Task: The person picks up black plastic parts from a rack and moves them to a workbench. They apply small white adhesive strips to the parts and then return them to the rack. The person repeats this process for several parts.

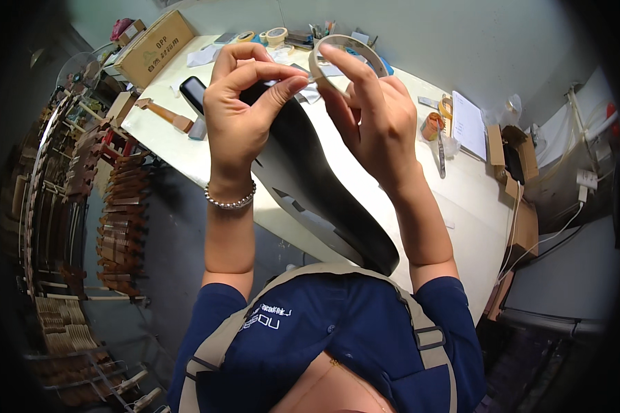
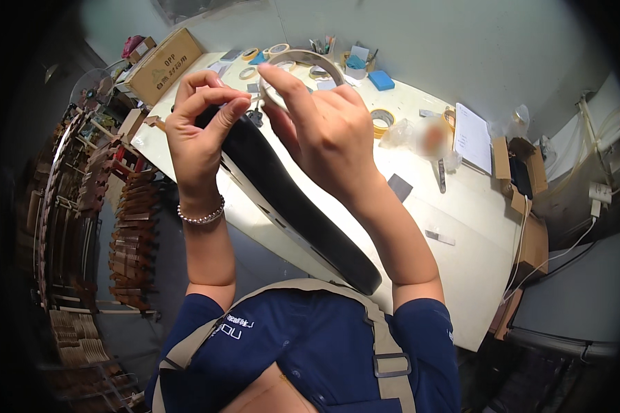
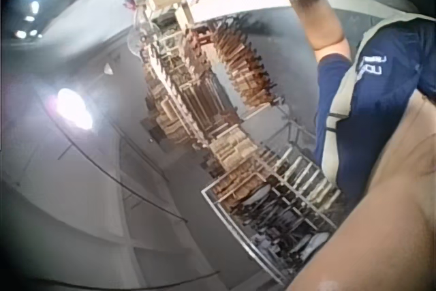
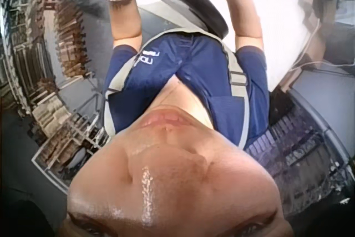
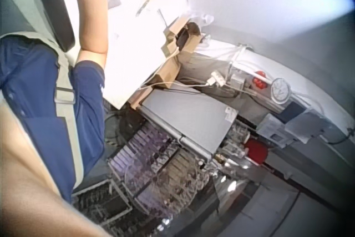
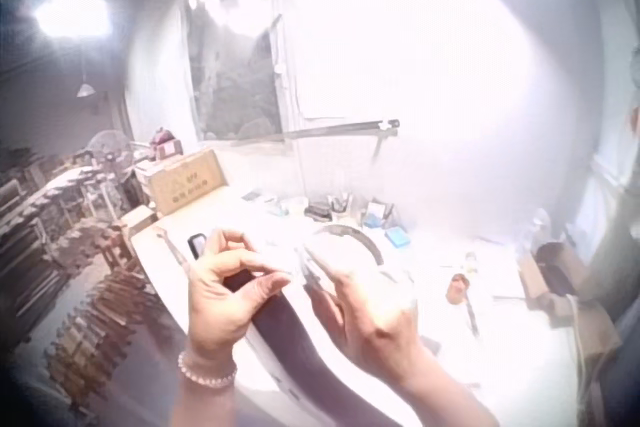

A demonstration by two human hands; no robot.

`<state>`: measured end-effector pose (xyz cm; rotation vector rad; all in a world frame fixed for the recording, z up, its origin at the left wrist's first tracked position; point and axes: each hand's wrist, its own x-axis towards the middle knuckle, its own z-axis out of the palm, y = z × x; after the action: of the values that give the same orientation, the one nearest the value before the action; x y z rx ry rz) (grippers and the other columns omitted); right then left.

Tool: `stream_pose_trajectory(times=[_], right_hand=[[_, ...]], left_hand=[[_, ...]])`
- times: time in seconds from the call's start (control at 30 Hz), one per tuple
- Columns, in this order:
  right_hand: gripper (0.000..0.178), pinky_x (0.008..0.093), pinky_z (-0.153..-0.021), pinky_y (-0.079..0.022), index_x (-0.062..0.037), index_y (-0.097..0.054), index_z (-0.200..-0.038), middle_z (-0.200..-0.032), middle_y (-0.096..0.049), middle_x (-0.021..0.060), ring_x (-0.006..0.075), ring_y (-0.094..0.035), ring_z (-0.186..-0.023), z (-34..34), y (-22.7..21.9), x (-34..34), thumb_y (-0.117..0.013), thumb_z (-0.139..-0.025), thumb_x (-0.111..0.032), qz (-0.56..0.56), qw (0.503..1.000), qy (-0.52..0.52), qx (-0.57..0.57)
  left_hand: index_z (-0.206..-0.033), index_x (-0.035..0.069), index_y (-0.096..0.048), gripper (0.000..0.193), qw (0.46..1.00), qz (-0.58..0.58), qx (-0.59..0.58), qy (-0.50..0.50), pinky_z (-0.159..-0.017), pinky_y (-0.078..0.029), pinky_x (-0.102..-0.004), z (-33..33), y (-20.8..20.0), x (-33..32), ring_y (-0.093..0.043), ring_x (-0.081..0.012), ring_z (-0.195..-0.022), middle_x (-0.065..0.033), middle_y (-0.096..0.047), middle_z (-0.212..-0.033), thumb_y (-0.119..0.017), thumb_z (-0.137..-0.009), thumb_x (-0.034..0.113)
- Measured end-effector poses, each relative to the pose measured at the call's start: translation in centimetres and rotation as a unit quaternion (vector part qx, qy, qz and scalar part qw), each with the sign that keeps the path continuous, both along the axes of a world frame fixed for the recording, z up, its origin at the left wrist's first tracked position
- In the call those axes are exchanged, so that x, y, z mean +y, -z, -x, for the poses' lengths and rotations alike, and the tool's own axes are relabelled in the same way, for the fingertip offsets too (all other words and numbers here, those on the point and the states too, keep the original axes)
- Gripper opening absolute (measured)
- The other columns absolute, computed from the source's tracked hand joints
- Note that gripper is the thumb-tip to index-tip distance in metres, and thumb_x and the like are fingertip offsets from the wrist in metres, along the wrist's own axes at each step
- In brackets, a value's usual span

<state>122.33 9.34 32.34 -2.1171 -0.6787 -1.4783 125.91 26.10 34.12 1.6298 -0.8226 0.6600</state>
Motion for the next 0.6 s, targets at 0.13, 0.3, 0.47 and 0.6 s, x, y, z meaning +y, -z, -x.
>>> stream_pose_trajectory(times=[0.13, 0.3, 0.47, 0.6], right_hand=[[0.021, 0.0288, -0.048, -0.035, -0.0171, -0.063, -0.097, -0.052, -0.053, -0.0016, 0.0148, -0.049, -0.044, -0.8, 0.4, 0.0, -0.066, -0.077, -0.013, -0.009, 0.999, 0.007, -0.032], [0.008, 0.0287, -0.047, -0.037, -0.0157, -0.067, -0.084, -0.055, -0.057, 0.0001, 0.0157, -0.053, -0.047, -0.3, -0.1, 0.1, -0.064, -0.077, -0.014, -0.058, 0.997, 0.038, -0.021], [0.024, 0.0221, -0.060, -0.051, 0.0017, -0.061, -0.108, -0.076, -0.066, 0.0120, 0.0126, -0.063, -0.065, -1.1, -3.4, -4.0, -0.057, -0.089, -0.012, -0.428, 0.900, -0.078, 0.004], [0.074, 0.0229, -0.068, -0.049, -0.0118, -0.024, -0.140, -0.083, -0.060, 0.0070, 0.0122, -0.061, -0.077, -1.1, -1.0, -2.0, -0.068, -0.081, -0.016, -0.273, 0.905, -0.270, 0.184]], left_hand=[[-0.079, 0.005, -0.071, 0.013, 1.000, -0.001, 0.000, -0.001, -0.076, -0.041, -0.0231, 0.2, -0.1, -0.1, -0.049, -0.0120, -0.085, -0.0017, -0.050, -0.086, -0.077, -0.068, 0.009], [-0.079, 0.004, -0.071, 0.012, 0.999, 0.003, -0.030, -0.008, -0.077, -0.040, -0.0228, 0.7, -0.1, -0.2, -0.049, -0.0118, -0.084, -0.0018, -0.049, -0.085, -0.077, -0.069, 0.009], [-0.080, 0.002, -0.069, 0.012, 0.997, 0.067, -0.034, -0.001, -0.076, -0.039, -0.0221, 1.9, 0.1, 1.3, -0.047, -0.0098, -0.085, -0.0013, -0.049, -0.089, -0.075, -0.073, 0.011], [-0.083, 0.001, -0.069, 0.014, 0.996, 0.081, 0.018, -0.014, -0.073, -0.041, -0.0210, 1.9, 0.3, 1.6, -0.046, -0.0096, -0.086, -0.0013, -0.048, -0.089, -0.072, -0.077, 0.014]])
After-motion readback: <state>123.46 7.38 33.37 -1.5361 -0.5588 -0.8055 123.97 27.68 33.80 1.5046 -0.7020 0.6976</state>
